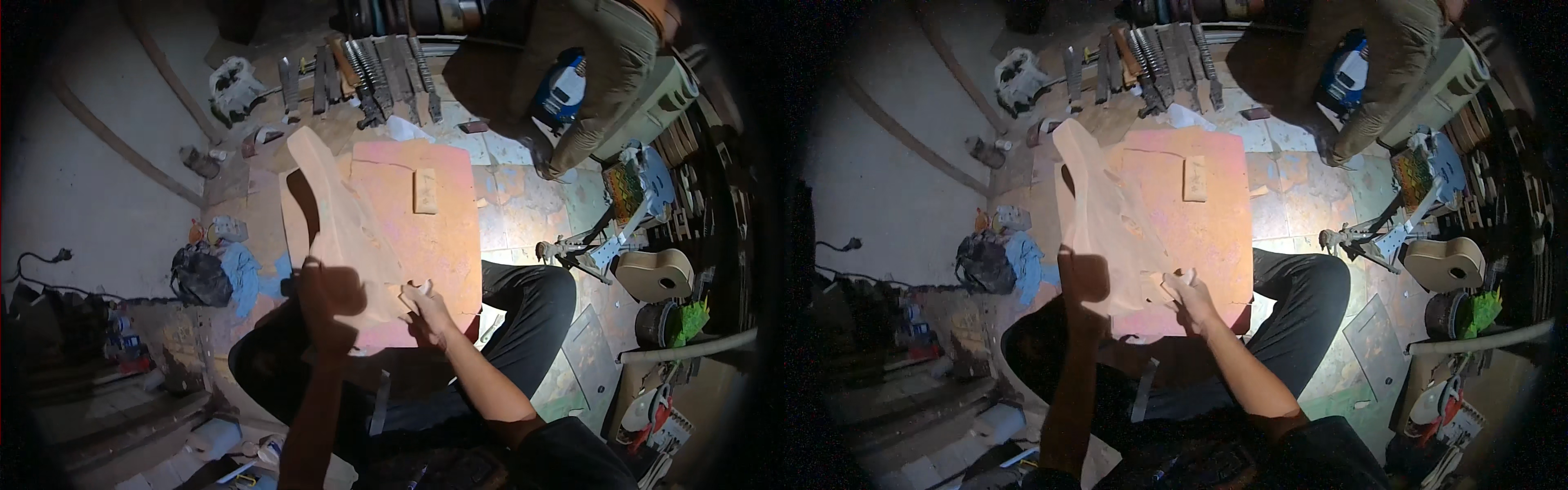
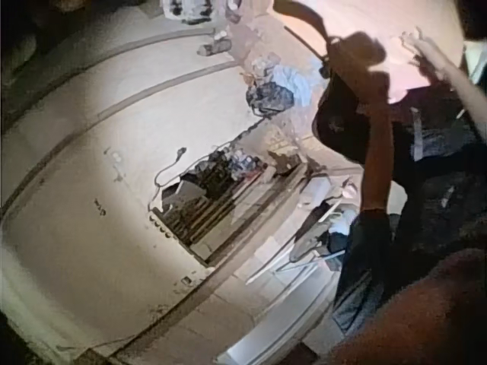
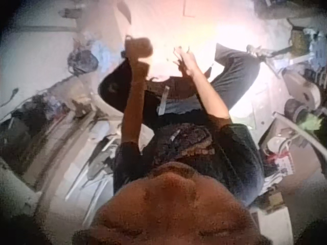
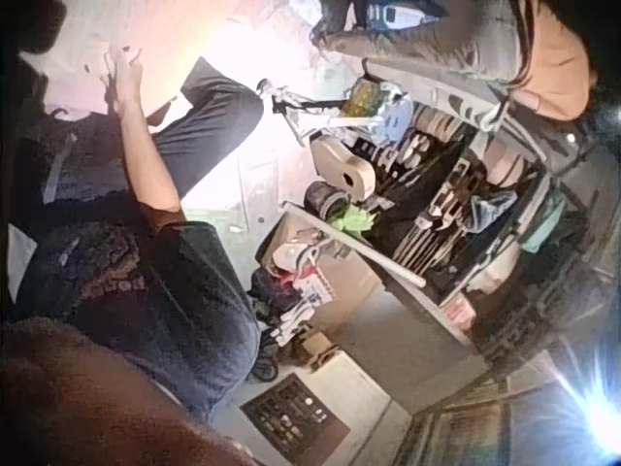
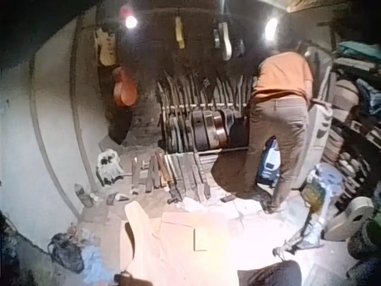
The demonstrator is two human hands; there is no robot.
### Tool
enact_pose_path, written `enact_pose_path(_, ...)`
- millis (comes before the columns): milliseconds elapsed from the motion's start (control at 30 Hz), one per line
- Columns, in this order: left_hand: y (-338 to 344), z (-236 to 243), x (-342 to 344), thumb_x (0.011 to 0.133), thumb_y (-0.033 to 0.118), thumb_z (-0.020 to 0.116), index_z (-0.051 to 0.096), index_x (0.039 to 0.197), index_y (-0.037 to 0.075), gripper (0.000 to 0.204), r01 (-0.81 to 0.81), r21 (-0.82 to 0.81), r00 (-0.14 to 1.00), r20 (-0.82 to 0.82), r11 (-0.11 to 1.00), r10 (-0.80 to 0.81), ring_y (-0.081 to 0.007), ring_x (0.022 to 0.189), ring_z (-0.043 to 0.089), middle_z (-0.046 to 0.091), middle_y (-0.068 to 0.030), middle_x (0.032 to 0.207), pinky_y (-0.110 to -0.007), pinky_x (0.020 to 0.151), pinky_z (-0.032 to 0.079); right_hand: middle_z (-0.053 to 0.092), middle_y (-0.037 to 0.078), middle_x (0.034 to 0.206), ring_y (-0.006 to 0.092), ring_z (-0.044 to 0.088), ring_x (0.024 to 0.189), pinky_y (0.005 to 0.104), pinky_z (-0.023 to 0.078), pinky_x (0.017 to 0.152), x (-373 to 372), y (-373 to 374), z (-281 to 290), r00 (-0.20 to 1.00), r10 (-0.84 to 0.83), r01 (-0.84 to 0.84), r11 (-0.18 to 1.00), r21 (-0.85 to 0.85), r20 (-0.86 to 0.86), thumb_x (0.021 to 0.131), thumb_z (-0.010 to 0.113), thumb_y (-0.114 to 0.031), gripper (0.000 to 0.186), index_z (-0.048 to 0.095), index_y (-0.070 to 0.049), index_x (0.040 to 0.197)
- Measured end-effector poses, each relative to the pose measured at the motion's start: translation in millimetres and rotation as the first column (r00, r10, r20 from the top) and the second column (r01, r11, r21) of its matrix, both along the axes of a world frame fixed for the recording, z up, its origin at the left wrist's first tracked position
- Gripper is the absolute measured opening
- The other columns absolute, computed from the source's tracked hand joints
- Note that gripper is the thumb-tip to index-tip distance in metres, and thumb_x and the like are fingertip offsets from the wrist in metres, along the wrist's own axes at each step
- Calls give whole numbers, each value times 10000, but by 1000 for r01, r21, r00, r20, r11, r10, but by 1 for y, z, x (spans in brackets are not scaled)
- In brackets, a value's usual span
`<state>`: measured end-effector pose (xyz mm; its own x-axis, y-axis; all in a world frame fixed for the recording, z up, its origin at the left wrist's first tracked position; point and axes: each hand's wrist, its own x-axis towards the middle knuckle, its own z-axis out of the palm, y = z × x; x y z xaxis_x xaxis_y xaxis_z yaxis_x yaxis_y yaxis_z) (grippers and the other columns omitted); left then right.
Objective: The person sands the surface of a wooden guitar body piece by hand with a piece of sandpaper, then handles a neck piece and turns the body piece over to continue sanding.
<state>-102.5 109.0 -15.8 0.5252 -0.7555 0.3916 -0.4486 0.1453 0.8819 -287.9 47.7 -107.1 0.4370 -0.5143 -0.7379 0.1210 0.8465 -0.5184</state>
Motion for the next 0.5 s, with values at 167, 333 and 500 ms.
enact_pose_path(167,28,-26,-17,801,81,648,560,1178,1,395,-419,59,882,264,906,391,-342,754,576,606,-192,928,-420,727,477,620,17,846,132,622,706,284,500,542,19,6,26,987,160,-160,987,-28,18,947,729,-283,250,600,-95,1050)
enact_pose_path(333,5,112,-46,775,-29,608,544,1375,-10,604,-323,417,946,169,849,277,-386,948,704,695,-282,1118,-417,810,545,603,1,771,100,535,540,268,396,392,8,21,91,914,397,-405,892,-201,-79,924,751,-267,277,601,-91,1076)
enact_pose_path(500,16,125,-43,792,-19,563,620,1329,30,542,-360,325,898,375,875,230,-366,710,724,717,-275,991,-472,689,577,675,27,1018,100,635,846,257,532,667,-19,66,108,869,459,-455,888,-65,185,938,764,-308,396,616,-76,1223)
